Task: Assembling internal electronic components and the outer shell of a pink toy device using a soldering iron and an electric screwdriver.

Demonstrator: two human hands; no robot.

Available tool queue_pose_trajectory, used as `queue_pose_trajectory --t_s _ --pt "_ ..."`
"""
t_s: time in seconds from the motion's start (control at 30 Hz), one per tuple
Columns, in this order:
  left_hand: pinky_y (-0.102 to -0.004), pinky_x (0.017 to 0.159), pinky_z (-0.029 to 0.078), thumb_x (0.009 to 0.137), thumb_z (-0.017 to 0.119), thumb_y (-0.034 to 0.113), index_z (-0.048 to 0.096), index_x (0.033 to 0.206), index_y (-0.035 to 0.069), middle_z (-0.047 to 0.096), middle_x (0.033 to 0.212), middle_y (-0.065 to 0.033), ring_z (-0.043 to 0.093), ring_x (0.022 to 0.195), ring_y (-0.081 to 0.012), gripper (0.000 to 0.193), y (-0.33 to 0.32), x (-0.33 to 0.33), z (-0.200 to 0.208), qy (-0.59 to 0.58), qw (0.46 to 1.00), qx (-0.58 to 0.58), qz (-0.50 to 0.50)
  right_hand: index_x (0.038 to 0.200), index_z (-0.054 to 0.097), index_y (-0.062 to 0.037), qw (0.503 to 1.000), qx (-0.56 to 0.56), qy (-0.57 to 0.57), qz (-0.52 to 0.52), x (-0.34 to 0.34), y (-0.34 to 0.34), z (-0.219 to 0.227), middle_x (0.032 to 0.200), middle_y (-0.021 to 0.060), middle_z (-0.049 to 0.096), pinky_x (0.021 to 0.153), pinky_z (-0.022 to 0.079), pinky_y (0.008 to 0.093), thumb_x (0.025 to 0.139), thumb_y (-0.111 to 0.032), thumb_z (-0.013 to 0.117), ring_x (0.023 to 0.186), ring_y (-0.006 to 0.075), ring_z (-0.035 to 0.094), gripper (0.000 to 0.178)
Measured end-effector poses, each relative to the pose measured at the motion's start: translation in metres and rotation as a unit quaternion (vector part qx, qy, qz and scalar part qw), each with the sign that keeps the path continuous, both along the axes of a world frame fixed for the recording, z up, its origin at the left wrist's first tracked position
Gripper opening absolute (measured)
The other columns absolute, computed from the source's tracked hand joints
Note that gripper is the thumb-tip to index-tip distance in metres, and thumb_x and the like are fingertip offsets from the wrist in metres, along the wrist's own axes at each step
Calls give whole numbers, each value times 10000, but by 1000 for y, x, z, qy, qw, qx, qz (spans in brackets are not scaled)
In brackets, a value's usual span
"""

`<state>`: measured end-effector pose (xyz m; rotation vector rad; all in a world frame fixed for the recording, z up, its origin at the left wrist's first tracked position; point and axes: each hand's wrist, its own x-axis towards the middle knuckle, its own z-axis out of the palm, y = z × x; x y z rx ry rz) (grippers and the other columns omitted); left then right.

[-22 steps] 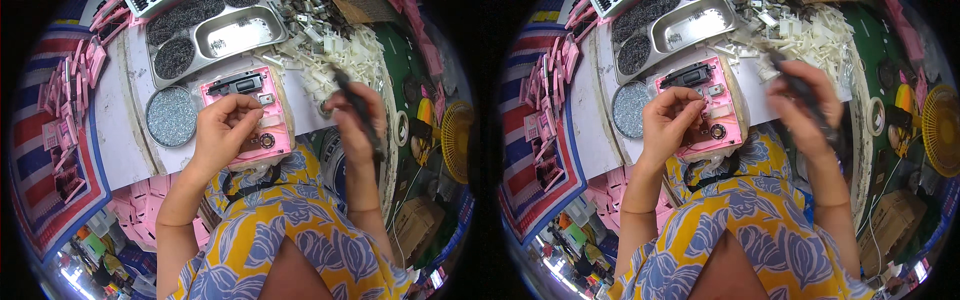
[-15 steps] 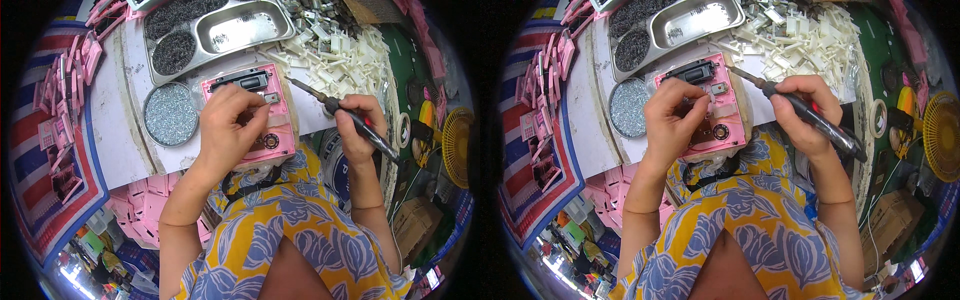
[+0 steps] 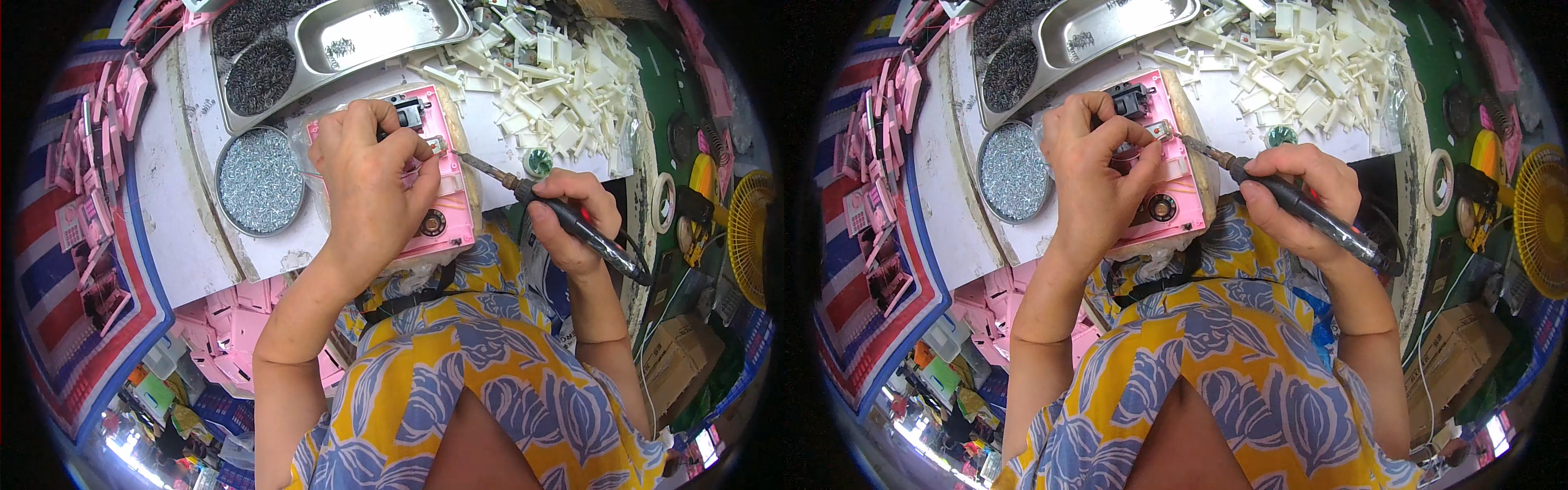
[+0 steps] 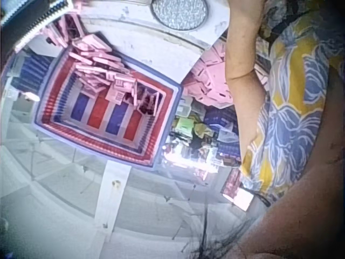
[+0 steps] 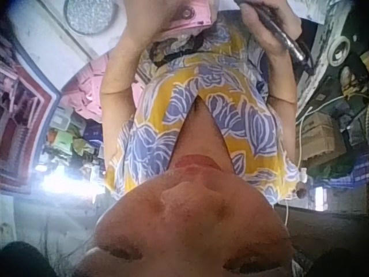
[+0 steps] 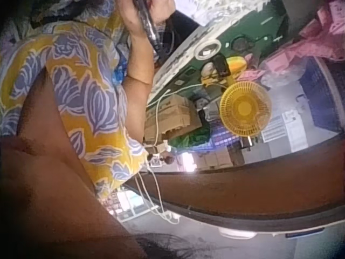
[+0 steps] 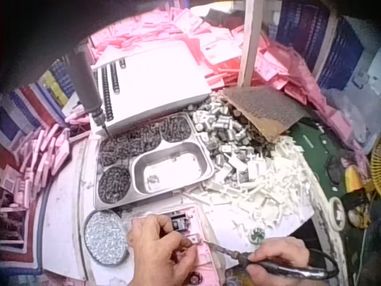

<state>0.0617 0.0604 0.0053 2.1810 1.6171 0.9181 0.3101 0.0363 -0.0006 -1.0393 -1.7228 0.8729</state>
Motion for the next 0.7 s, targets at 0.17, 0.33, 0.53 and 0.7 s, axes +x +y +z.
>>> queue_pose_trajectory --t_s 0.17,0.33,0.53,0.7 --pt "-415 840 340 682 808 131 707 760 90 524 958 -62 472 947 -281 135 -1 0 1 24 1000 2 4 980 694 -23 999 -34 -2 -7 -3 -2 2 829 51 700 592 462 237 811 -101 815 642 104 600 222" --pt "-443 845 308 691 791 138 696 741 109 532 990 -49 458 969 -287 112 -1 1 -2 13 1000 -3 8 975 696 -27 1000 -27 -4 -5 -4 0 -2 838 52 701 587 459 240 808 -95 811 636 106 596 215" --pt "-445 858 302 692 788 139 694 741 109 530 990 -50 455 975 -287 110 -1 2 -1 15 1000 -4 8 965 693 -24 1000 -13 -11 -7 0 -3 -2 837 65 703 600 474 241 804 -89 812 641 118 615 210" --pt "-444 859 303 696 786 141 689 735 106 531 988 -50 459 971 -284 110 -2 3 0 26 1000 -3 11 958 690 -22 999 -28 12 -9 3 -5 -3 847 72 706 607 478 235 800 -83 816 653 113 622 211"
